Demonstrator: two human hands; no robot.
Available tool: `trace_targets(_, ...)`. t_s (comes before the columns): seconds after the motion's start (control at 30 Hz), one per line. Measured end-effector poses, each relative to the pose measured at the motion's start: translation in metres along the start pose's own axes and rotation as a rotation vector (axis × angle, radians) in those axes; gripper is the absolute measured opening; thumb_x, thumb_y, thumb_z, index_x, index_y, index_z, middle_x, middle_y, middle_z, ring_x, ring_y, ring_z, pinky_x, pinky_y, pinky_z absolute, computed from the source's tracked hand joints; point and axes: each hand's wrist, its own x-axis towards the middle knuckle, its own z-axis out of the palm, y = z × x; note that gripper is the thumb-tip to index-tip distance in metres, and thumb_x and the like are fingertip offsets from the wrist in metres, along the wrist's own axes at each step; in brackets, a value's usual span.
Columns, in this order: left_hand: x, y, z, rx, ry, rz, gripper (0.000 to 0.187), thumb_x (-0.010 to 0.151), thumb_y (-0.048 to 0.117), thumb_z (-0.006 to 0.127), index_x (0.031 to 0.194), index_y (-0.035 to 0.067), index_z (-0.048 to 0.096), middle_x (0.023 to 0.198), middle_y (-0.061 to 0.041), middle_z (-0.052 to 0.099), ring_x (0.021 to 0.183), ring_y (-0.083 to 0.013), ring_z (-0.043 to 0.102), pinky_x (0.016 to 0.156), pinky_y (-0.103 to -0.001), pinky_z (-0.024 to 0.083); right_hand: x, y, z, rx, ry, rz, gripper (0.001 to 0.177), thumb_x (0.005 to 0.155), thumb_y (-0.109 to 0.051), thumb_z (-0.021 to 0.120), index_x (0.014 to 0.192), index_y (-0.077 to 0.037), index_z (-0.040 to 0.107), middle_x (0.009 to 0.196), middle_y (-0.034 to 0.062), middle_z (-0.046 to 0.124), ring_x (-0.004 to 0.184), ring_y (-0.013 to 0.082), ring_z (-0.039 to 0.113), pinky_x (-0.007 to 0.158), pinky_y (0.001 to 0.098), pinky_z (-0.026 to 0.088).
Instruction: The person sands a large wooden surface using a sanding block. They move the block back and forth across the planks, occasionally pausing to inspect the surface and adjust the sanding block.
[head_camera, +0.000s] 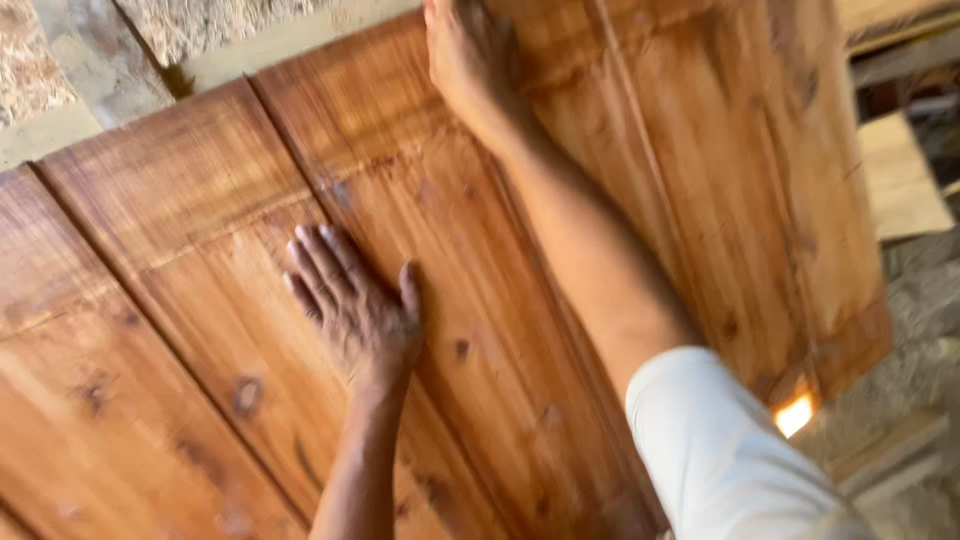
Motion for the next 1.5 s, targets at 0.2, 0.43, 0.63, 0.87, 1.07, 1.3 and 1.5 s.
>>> trace_targets(0.2, 0.002, 0.01, -0.013, -0.036, -0.022, -0.007, 0.095, 0.104, 0.063, 0.034, 0.162, -0.011, 0.015, 0.171, -0.03, 0.007, 0.16, -0.0429, 0.004, 0.13, -0.053, 0.0, -0.239, 0.024, -0.067, -0.034, -0.136, 0.126, 0.013, 0.105, -0.008, 0.06, 0.111, 0.004, 0.062, 0.08, 0.0172, 0.066, 0.061, 0.0264, 0.062, 0.051, 0.0407, 0.051)
trace_targets(0.43, -0.007, -0.002, 0.002, 0.039, -0.069, 0.0, 0.095, 0.105, 0.06, 0.045, 0.163, -0.009, 0.016, 0.171, -0.03, 0.01, 0.16, -0.0441, 0.007, 0.13, -0.055, 0.003, -0.382, 0.019, -0.107, -0.188, -0.155, 0.145, 0.025, 0.097, -0.015, 0.064, 0.119, -0.004, 0.065, 0.087, 0.0196, 0.069, 0.074, 0.0357, 0.065, 0.064, 0.0465, 0.05)
trace_targets(0.63, 0.002, 0.006, 0.001, 0.018, -0.001, 0.006, 0.096, 0.104, 0.061, 0.044, 0.163, -0.011, 0.017, 0.17, -0.032, 0.011, 0.159, -0.0456, 0.008, 0.129, -0.056, 0.004, -0.12, 0.009, -0.028, -0.206, 0.201, -0.088, 0.015, 0.101, -0.017, 0.067, 0.097, -0.004, 0.061, 0.076, 0.0139, 0.065, 0.064, 0.0288, 0.06, 0.057, 0.0444, 0.047)
trace_targets(0.87, 0.014, 0.01, 0.006, 0.043, -0.047, -0.02, 0.097, 0.104, 0.065, 0.033, 0.162, -0.01, 0.013, 0.171, -0.031, 0.007, 0.16, -0.043, 0.003, 0.129, -0.054, 0.0, -0.328, 0.009, -0.123, 0.04, -0.097, 0.164, 0.027, 0.094, -0.003, 0.064, 0.118, 0.008, 0.059, 0.098, 0.0233, 0.07, 0.073, 0.0249, 0.069, 0.051, 0.0371, 0.058)
trace_targets(1.07, 0.007, 0.003, 0.014, 0.048, -0.023, -0.009, 0.095, 0.104, 0.062, 0.035, 0.162, -0.01, 0.014, 0.17, -0.031, 0.008, 0.159, -0.0417, 0.004, 0.128, -0.053, 0.001, -0.24, 0.072, -0.019, -0.165, 0.06, -0.14, 0.035, 0.099, -0.015, 0.062, 0.119, 0.013, 0.056, 0.087, 0.0192, 0.068, 0.074, 0.0254, 0.066, 0.07, 0.0453, 0.055)
trace_targets(1.3, -0.003, 0.008, 0.0, 0.039, -0.013, -0.021, 0.094, 0.103, 0.06, 0.04, 0.162, -0.009, 0.017, 0.171, -0.029, 0.011, 0.16, -0.0411, 0.007, 0.13, -0.052, 0.003, -0.034, 0.008, -0.009, 0.009, 0.203, -0.17, 0.016, 0.105, -0.012, 0.058, 0.104, 0.004, 0.058, 0.078, 0.0159, 0.069, 0.055, 0.0197, 0.066, 0.04, 0.0339, 0.05)
trace_targets(1.5, 0.014, 0.004, 0.005, 0.156, 0.055, 0.029, 0.094, 0.101, 0.06, 0.044, 0.16, -0.01, 0.021, 0.168, -0.03, 0.014, 0.156, -0.0418, 0.011, 0.125, -0.052, 0.006, -0.08, -0.009, -0.037, -0.203, 0.146, -0.081, 0.022, 0.108, -0.023, 0.057, 0.114, -0.002, 0.058, 0.092, 0.0212, 0.068, 0.074, 0.0354, 0.066, 0.06, 0.0509, 0.052)
